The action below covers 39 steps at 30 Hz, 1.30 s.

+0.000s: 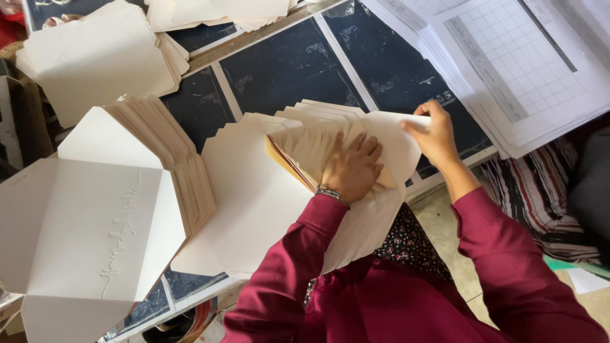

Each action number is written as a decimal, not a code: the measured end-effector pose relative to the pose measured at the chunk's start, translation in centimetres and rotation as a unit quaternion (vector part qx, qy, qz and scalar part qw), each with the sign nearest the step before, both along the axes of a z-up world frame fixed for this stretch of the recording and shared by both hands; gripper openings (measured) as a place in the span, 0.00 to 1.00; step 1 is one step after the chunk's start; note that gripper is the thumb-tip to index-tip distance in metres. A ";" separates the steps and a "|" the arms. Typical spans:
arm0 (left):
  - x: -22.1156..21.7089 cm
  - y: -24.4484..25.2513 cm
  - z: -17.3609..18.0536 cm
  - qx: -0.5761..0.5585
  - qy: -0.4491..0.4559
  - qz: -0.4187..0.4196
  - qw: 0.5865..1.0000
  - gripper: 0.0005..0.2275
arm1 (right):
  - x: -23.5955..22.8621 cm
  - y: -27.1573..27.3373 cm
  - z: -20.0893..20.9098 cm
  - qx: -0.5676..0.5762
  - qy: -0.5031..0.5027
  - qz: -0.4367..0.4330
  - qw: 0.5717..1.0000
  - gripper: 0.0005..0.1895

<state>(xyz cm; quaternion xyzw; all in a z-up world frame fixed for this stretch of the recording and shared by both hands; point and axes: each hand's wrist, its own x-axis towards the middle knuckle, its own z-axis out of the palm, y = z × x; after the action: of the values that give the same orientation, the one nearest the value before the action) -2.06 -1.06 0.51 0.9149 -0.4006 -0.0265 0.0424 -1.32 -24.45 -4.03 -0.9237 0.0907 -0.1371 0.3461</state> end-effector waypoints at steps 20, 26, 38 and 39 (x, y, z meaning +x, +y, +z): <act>1.1 0.2 0.8 -0.095 -0.064 0.171 0.979 0.30 | -2.3 10.0 6.4 0.228 -0.016 0.157 0.961 0.42; 2.4 0.5 0.0 -0.251 0.103 0.138 0.953 0.15 | -2.2 11.9 6.4 0.054 0.041 0.163 0.984 0.36; -6.5 14.1 12.4 -0.558 -0.028 0.192 0.807 0.19 | -4.2 3.0 0.3 0.512 -0.040 0.009 0.858 0.34; -6.5 15.5 10.0 -0.556 -0.027 0.193 0.808 0.19 | -5.4 3.4 0.4 0.513 -0.038 0.009 0.857 0.34</act>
<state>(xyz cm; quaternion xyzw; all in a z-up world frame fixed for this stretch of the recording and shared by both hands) -8.53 14.48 10.47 0.7937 -0.1626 0.2346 0.5372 -6.68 -21.02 -3.65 -0.6098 0.1263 -0.1032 0.7756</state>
